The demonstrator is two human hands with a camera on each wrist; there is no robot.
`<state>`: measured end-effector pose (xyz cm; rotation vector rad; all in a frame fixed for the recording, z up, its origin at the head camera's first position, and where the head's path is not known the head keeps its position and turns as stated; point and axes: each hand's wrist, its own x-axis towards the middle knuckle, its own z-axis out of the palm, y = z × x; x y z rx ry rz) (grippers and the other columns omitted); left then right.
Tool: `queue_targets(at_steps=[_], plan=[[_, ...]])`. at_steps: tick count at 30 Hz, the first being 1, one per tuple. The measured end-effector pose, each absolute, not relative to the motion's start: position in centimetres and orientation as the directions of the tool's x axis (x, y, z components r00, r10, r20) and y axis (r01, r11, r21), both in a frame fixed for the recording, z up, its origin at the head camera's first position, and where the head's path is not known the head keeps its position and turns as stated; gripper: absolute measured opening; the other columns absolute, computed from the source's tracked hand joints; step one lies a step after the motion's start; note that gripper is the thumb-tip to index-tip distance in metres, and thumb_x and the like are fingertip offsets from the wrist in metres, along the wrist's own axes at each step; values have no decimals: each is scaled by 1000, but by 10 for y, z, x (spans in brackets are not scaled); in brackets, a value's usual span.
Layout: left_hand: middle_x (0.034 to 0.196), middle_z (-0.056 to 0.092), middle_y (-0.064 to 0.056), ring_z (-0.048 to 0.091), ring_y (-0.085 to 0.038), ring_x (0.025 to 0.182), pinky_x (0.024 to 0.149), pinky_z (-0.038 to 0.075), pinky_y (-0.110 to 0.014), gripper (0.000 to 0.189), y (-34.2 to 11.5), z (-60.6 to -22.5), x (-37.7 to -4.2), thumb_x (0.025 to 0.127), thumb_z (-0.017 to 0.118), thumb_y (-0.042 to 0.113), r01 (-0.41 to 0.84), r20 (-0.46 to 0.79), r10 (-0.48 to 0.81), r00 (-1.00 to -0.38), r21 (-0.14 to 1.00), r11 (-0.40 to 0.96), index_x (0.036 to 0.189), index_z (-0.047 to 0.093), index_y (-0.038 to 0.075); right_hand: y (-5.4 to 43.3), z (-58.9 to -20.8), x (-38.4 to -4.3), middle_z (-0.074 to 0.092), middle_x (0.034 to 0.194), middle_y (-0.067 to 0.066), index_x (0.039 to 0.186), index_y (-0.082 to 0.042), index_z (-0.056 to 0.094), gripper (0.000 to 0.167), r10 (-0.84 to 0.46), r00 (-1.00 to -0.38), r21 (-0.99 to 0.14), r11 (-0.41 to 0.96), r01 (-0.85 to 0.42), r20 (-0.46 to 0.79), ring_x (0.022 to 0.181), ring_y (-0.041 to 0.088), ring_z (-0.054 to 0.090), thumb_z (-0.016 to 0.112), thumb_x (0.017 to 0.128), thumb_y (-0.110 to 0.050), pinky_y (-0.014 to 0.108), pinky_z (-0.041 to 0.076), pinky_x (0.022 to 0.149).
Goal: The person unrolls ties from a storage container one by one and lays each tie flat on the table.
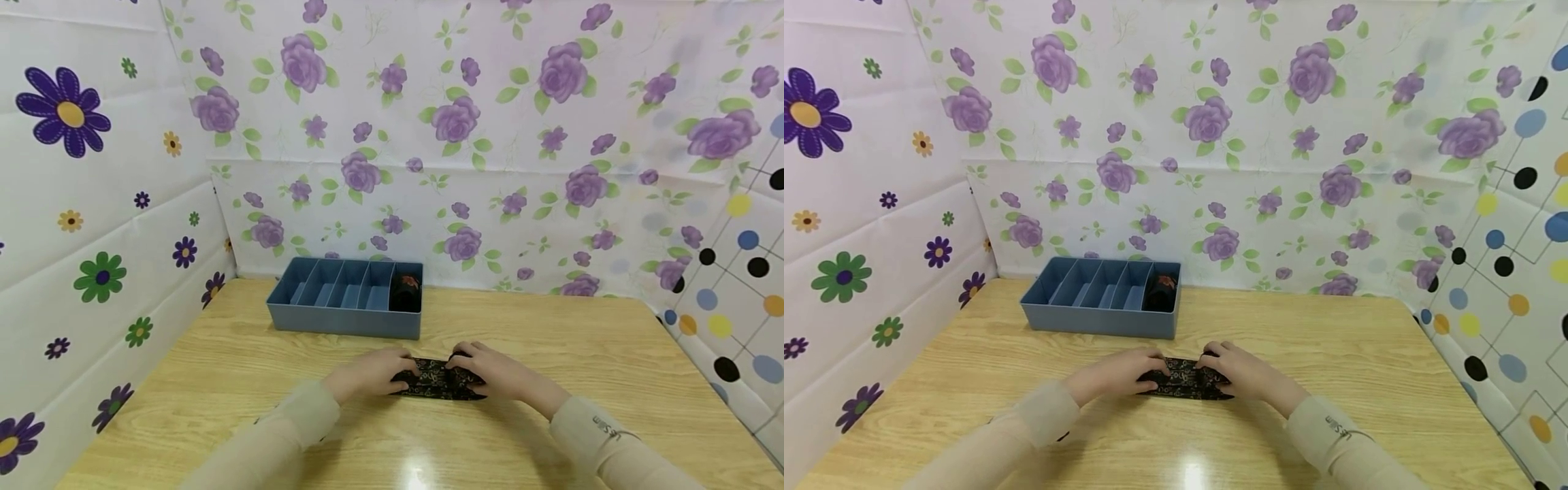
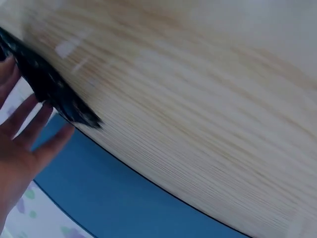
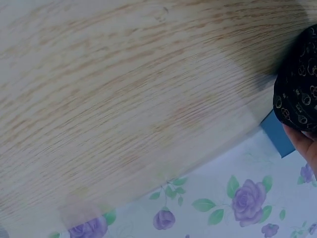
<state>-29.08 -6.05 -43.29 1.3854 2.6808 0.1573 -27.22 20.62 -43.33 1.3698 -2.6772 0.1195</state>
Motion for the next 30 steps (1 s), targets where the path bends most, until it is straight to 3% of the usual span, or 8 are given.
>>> queue_targets(at_steps=[4,8,16,25,30], plan=[[137,52,-3,53,-17,122,100,46,-30,41,-45,-434,-286,93,60,26,845,-53,847,-528,70,531,133,54,23,206,-434,-274,54,131,11,113,-15,58,43,-809,-570,48,581,-813,143,116,31,53,79,76,-14,45,48,94],[148,41,-2,44,-20,133,105,42,-33,52,-35,-434,-283,93,59,30,851,-120,850,-513,58,522,142,44,29,207,-434,-274,55,130,10,113,-15,59,42,-820,-556,71,568,-820,136,114,29,55,79,76,-13,43,49,93],[150,38,0,38,-20,137,106,42,-34,57,-32,-435,-284,92,58,33,839,-156,837,-524,71,539,145,38,32,211,-428,-272,57,119,11,112,-19,66,34,-822,-563,47,568,-822,90,94,25,57,74,81,-11,36,53,79],[149,38,-1,39,-22,136,105,43,-36,51,-29,-429,-281,95,53,35,820,-179,819,-545,91,566,144,39,33,213,-424,-272,57,118,11,108,-18,67,31,-813,-580,43,582,-812,50,98,26,56,74,81,-8,36,53,81],[147,41,0,43,-22,133,103,45,-35,43,-27,-430,-281,99,49,27,806,-163,808,-566,96,584,141,44,34,212,-423,-272,59,125,11,106,-17,66,30,-808,-588,33,589,-808,33,108,29,56,75,79,-6,41,51,88]])
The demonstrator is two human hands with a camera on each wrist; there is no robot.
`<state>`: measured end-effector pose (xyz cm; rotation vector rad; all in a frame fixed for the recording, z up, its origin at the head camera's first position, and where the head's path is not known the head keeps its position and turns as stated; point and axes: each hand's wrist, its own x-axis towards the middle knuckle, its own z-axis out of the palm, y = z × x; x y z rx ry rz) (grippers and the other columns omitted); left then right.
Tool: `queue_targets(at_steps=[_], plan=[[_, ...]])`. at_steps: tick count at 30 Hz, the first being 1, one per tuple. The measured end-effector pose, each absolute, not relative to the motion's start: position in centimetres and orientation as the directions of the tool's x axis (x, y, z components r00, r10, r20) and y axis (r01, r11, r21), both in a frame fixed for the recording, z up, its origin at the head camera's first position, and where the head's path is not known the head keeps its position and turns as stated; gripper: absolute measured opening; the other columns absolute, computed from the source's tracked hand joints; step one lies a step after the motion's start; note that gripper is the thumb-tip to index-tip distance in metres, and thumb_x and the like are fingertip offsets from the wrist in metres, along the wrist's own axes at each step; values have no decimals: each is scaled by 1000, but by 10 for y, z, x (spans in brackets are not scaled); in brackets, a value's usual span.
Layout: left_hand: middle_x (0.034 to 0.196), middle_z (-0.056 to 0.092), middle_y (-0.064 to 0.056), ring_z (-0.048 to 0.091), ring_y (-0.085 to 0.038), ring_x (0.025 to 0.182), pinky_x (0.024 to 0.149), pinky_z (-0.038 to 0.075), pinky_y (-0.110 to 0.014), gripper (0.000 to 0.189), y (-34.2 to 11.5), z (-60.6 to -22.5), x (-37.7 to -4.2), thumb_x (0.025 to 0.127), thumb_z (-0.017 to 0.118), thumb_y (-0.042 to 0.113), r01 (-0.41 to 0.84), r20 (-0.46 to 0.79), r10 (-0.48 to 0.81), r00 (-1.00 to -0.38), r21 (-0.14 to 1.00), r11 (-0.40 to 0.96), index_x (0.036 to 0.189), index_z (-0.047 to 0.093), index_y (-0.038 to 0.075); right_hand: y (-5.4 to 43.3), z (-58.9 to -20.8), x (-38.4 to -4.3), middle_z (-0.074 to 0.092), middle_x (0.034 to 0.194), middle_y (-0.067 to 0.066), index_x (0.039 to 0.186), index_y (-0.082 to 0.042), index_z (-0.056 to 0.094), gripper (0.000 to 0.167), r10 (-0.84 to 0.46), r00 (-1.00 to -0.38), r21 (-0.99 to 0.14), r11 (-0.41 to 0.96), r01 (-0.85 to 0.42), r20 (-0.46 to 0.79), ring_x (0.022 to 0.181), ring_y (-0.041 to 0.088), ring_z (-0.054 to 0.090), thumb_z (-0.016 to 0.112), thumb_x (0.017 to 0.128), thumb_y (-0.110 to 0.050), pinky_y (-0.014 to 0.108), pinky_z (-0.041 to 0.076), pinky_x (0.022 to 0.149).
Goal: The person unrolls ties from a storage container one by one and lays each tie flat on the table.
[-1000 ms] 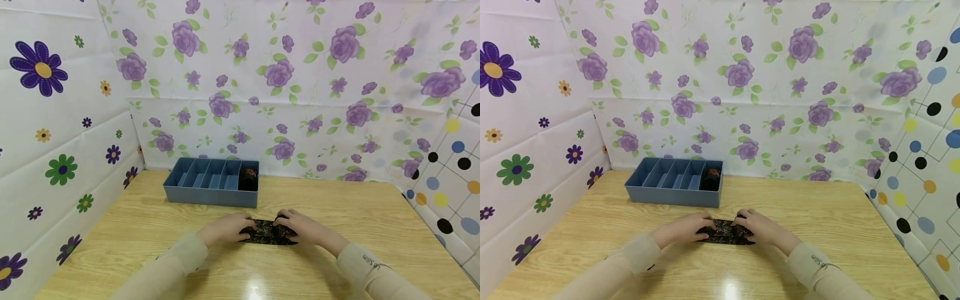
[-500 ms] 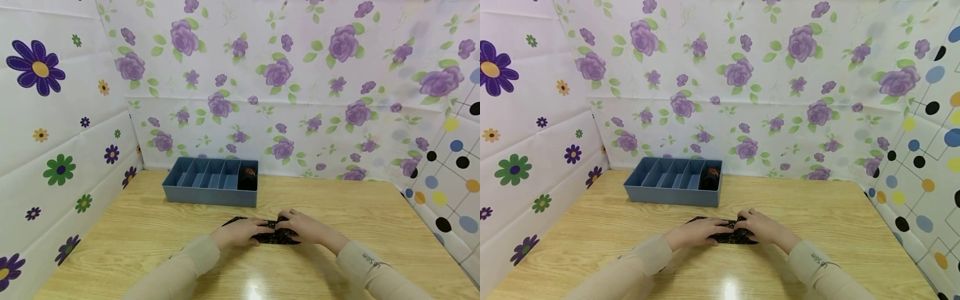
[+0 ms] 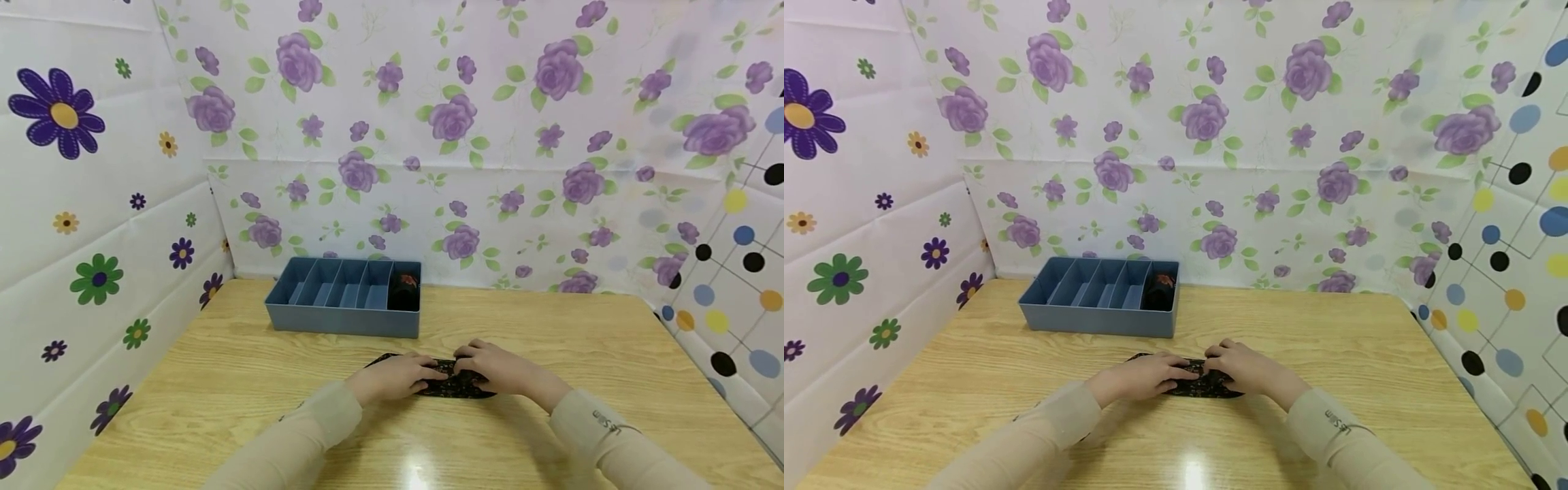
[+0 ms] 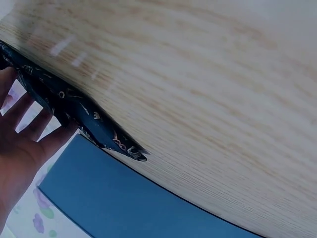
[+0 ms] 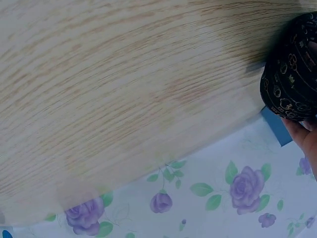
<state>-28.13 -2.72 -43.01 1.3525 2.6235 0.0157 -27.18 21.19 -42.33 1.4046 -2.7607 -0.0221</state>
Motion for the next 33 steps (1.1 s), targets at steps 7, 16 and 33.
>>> queue_targets(at_steps=[7,16,33], plan=[[145,44,0,47,-23,130,100,47,-33,48,-27,-434,-283,95,57,20,818,-134,818,-560,69,571,139,46,33,212,-424,-273,61,124,10,106,-16,66,30,-820,-572,59,572,-818,20,100,28,58,74,80,-6,38,53,83],[144,45,0,44,-20,132,104,44,-32,48,-27,-436,-284,95,56,19,827,-129,827,-548,66,558,140,45,32,215,-427,-274,59,125,11,105,-19,67,28,-825,-565,81,564,-822,7,96,27,58,72,81,-6,37,53,78],[144,44,-1,45,-21,131,102,45,-33,48,-37,-436,-285,95,55,21,816,-146,817,-559,77,572,140,44,32,209,-426,-275,57,124,10,105,-17,64,26,-819,-574,23,574,-818,18,95,25,56,72,82,-6,37,52,80]])
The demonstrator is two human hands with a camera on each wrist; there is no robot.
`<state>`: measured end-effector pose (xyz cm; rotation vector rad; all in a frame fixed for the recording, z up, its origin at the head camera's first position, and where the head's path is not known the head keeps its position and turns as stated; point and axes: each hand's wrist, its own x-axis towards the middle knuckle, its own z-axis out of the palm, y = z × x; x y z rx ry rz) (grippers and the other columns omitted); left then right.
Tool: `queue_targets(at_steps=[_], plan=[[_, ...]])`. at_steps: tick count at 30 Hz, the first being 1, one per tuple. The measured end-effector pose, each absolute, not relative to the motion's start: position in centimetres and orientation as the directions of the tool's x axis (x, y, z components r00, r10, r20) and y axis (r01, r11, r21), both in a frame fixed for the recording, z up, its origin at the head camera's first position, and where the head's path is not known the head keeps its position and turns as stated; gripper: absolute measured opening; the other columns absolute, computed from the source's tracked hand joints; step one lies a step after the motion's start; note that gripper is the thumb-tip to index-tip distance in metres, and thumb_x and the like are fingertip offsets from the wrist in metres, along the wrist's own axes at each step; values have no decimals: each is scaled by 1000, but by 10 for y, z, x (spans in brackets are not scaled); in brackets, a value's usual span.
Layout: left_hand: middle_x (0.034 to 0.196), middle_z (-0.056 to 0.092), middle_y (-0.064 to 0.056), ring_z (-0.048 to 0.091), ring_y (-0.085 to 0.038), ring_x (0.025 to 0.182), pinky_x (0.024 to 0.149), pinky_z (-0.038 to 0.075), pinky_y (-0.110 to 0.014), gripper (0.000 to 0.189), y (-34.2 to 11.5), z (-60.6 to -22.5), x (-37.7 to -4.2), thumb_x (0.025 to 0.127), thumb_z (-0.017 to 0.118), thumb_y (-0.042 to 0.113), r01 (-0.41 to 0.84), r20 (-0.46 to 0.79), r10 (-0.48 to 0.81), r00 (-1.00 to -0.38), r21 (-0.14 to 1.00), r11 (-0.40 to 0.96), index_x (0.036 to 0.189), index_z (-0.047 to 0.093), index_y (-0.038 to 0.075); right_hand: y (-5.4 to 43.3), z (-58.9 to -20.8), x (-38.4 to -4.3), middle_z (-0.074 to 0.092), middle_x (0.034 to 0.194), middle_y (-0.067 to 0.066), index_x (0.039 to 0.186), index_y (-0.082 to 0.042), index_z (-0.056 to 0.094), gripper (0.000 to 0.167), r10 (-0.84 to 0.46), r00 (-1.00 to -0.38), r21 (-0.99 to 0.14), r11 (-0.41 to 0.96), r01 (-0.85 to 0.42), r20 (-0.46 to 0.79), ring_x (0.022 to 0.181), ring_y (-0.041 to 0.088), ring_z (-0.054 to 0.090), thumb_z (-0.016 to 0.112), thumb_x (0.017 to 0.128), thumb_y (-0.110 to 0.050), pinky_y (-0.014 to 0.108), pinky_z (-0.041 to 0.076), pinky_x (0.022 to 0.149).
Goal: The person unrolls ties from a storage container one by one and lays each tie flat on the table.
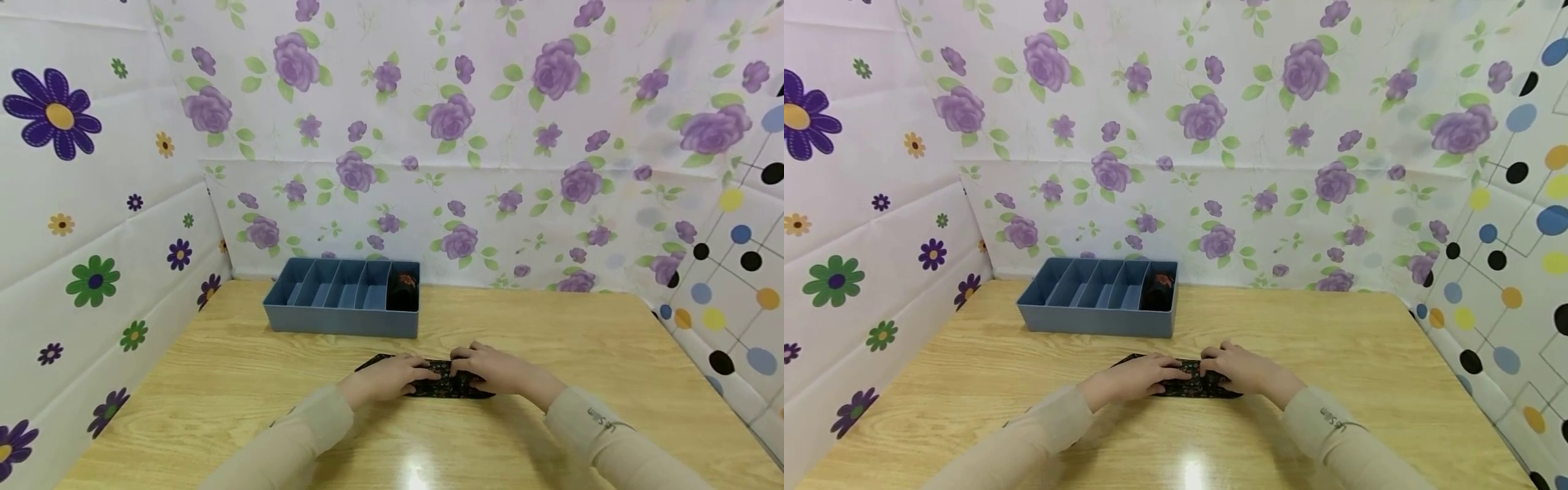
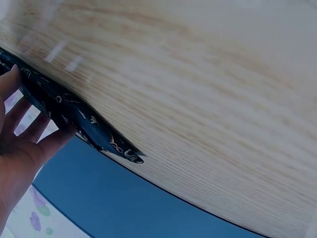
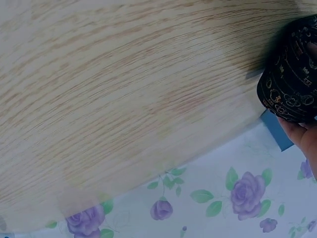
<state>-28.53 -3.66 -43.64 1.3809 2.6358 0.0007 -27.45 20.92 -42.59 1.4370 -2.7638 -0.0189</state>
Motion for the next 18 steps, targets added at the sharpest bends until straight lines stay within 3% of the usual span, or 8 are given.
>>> queue_targets(at_steps=[5,12,18], plan=[[144,45,-1,46,-21,130,101,46,-34,48,-39,-437,-285,95,55,19,819,-137,820,-556,77,568,140,45,33,210,-426,-272,55,120,9,103,-17,62,27,-830,-557,65,558,-827,34,92,24,55,74,81,-8,35,52,78],[144,44,-1,46,-22,130,100,46,-33,48,-44,-436,-283,96,55,20,819,-133,820,-557,75,569,140,44,33,207,-424,-272,57,119,5,103,-18,61,29,-824,-566,84,566,-820,24,112,29,53,75,79,-8,44,50,88],[145,44,-1,45,-21,131,102,45,-34,47,-45,-435,-281,96,55,20,809,-144,811,-567,90,581,140,45,33,206,-426,-274,60,118,4,105,-15,59,33,-828,-560,73,560,-825,21,109,26,57,77,78,-8,40,52,87]])
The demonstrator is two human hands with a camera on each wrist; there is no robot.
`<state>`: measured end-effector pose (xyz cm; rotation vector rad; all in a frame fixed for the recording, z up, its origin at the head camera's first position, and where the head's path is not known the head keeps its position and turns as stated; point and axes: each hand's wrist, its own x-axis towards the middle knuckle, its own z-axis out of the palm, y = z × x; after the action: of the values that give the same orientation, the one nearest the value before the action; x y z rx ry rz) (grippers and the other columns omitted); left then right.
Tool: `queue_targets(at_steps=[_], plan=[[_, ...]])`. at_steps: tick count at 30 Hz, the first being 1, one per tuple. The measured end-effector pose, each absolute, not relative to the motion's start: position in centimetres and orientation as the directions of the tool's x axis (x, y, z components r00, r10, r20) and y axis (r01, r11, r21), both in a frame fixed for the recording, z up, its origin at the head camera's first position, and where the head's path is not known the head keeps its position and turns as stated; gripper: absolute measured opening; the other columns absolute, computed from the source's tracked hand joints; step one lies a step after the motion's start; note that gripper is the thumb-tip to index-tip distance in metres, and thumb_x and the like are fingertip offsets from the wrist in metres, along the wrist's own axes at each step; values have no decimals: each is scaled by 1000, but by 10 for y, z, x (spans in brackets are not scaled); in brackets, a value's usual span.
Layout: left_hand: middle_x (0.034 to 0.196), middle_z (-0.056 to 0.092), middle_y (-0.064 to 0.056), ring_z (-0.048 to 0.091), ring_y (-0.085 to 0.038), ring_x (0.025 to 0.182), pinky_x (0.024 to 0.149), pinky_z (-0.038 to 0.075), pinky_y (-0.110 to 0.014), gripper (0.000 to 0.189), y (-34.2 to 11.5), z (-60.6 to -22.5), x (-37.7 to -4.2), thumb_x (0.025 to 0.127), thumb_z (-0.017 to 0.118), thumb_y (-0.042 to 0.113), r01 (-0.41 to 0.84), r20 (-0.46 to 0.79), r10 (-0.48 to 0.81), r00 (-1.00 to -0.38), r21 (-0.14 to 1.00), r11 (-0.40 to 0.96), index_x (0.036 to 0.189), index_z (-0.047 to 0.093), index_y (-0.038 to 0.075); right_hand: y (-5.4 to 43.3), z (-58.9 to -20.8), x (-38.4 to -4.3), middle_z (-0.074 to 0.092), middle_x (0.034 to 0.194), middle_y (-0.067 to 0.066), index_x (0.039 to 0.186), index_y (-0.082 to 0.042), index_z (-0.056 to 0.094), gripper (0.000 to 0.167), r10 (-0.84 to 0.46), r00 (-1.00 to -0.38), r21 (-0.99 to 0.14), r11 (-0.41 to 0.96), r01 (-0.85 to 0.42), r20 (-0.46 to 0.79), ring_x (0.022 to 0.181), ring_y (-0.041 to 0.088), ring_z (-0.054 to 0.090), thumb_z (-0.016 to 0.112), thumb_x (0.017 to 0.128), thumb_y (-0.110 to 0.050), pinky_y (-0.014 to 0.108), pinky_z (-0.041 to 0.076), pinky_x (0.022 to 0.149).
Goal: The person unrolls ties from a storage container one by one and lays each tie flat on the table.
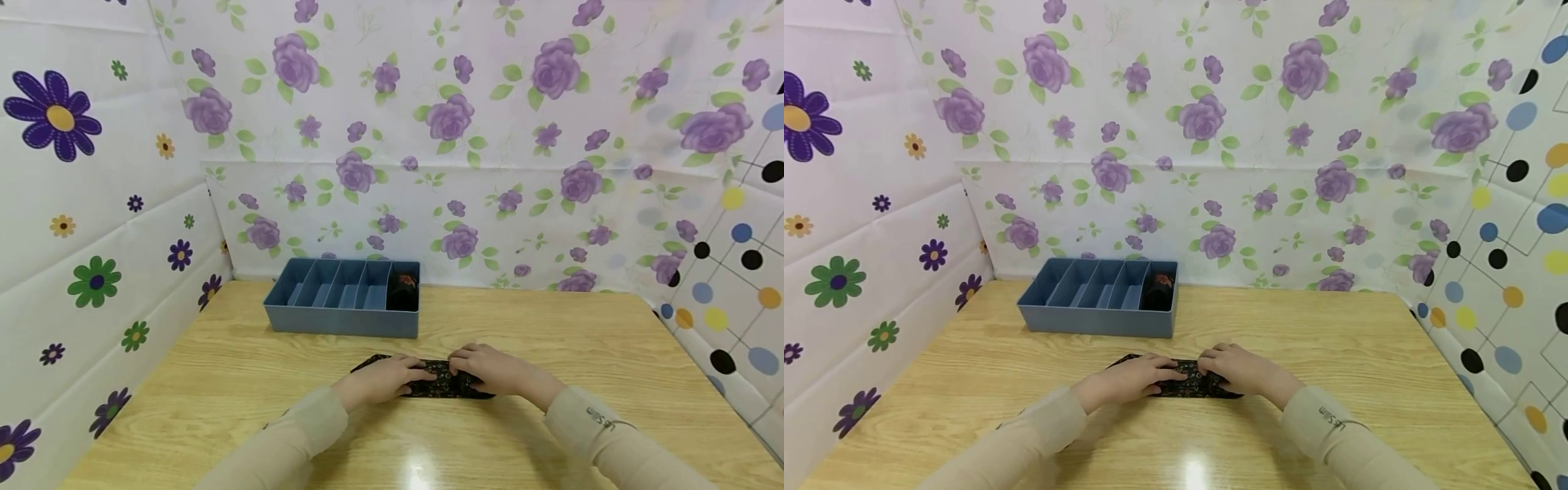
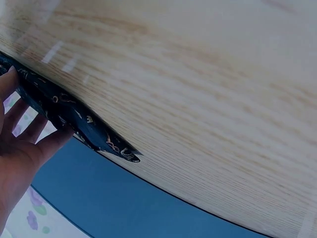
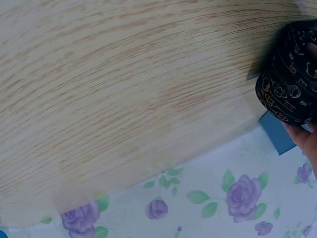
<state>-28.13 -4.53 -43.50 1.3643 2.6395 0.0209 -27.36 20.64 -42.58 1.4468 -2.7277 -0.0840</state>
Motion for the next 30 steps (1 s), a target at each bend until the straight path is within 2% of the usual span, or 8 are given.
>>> queue_targets(at_steps=[6,10,15,20,23,30], plan=[[145,43,-2,44,-21,132,103,45,-34,48,-47,-434,-281,96,55,19,810,-142,813,-565,90,579,140,44,33,208,-426,-273,60,115,2,109,-14,60,35,-824,-567,94,566,-819,20,100,24,58,77,78,-11,35,52,83],[145,43,-1,44,-21,132,102,45,-35,48,-50,-434,-280,96,55,19,813,-138,814,-564,79,576,141,44,32,209,-423,-272,58,120,7,113,-15,63,36,-827,-562,116,560,-821,15,100,25,58,76,79,-13,35,53,82],[146,42,-2,41,-22,134,102,45,-34,48,-52,-436,-280,96,54,19,818,-142,817,-559,68,571,141,44,31,210,-423,-270,57,122,10,108,-15,65,30,-817,-577,99,575,-812,20,103,27,57,75,80,-12,37,53,83],[146,42,-2,40,-22,135,102,45,-33,47,-52,-438,-280,97,53,20,823,-142,821,-553,57,565,141,43,31,212,-426,-269,58,124,8,103,-17,63,29,-797,-603,111,601,-792,14,119,33,51,77,78,-12,48,47,94],[147,41,-2,39,-21,135,103,44,-34,48,-53,-439,-281,97,53,20,816,-150,813,-563,61,575,142,42,32,214,-427,-269,58,127,8,101,-17,61,29,-788,-615,111,613,-783,14,123,34,48,77,78,-12,50,45,96],[147,41,-2,41,-22,134,102,45,-34,48,-56,-436,-280,97,53,18,809,-150,809,-569,72,583,141,42,32,214,-425,-272,59,121,9,98,-14,58,30,-817,-575,89,577,-812,45,112,29,55,79,76,-10,44,50,88]])
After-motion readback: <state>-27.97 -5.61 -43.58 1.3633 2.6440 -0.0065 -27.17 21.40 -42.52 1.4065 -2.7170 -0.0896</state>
